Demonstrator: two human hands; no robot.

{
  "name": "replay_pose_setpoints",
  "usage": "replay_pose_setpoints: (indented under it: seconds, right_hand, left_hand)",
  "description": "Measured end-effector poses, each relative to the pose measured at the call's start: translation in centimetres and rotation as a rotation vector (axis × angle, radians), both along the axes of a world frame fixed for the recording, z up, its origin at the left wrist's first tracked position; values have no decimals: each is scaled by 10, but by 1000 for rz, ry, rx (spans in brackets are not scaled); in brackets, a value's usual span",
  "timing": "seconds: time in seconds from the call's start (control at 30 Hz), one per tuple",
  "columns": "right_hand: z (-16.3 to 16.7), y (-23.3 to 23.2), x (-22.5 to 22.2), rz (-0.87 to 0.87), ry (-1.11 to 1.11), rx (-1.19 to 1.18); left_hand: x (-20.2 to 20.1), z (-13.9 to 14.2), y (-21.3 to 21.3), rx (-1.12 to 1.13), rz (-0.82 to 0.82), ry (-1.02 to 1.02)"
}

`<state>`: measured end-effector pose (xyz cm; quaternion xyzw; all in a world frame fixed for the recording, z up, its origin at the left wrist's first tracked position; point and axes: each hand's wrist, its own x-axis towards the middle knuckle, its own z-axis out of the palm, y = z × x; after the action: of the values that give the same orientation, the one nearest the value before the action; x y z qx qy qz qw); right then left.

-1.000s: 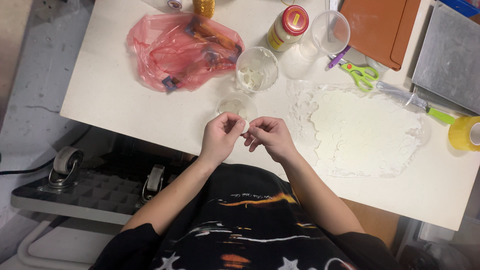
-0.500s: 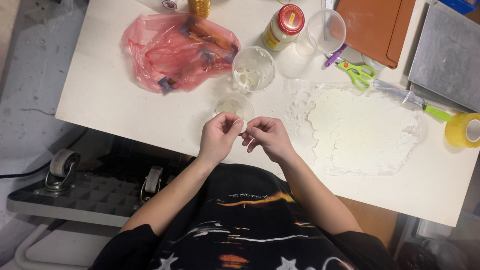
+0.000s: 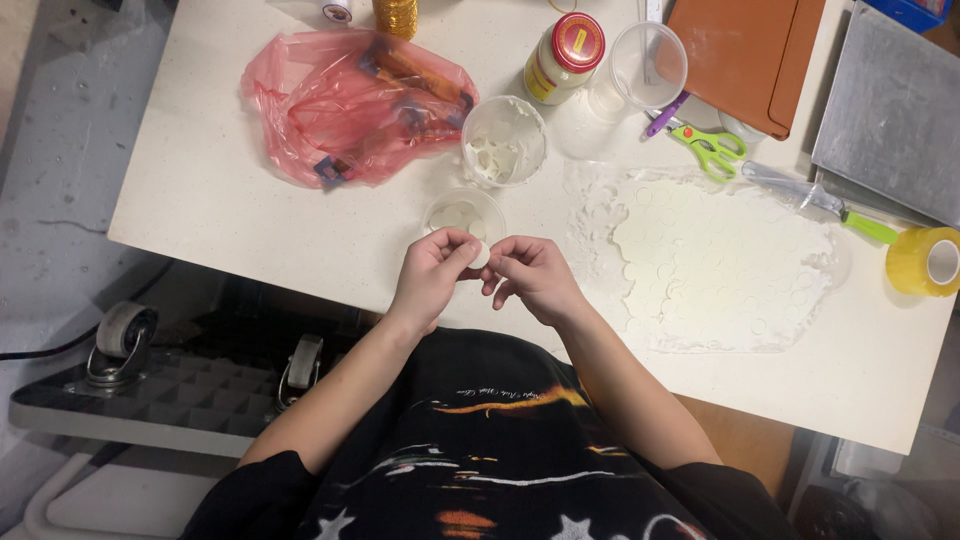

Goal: The person peels small white round fondant discs off a plastic sheet on the table and drops them one at a time into a clear plastic bowl, occasionally repositioning the sheet and tray. The bowl gradually fills with the collected discs.

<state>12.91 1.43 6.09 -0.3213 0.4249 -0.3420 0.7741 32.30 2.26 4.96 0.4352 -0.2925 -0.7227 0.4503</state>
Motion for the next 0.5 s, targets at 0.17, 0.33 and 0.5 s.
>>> replay_pose_setpoints:
  seconds: [0.17,0.33,0.5]
  right_hand:
    - [-8,-1,-3,-53,32,54]
    - [-31,4,-35,-194,-60,35]
    - [-42,24,-96,-359,385,-164]
  left_hand:
    - [-5,-12,-1,-31,26,-45]
    - [-5,-26,-10,-216,10,-367]
    - [3,-30,-31,-497,-114,-920]
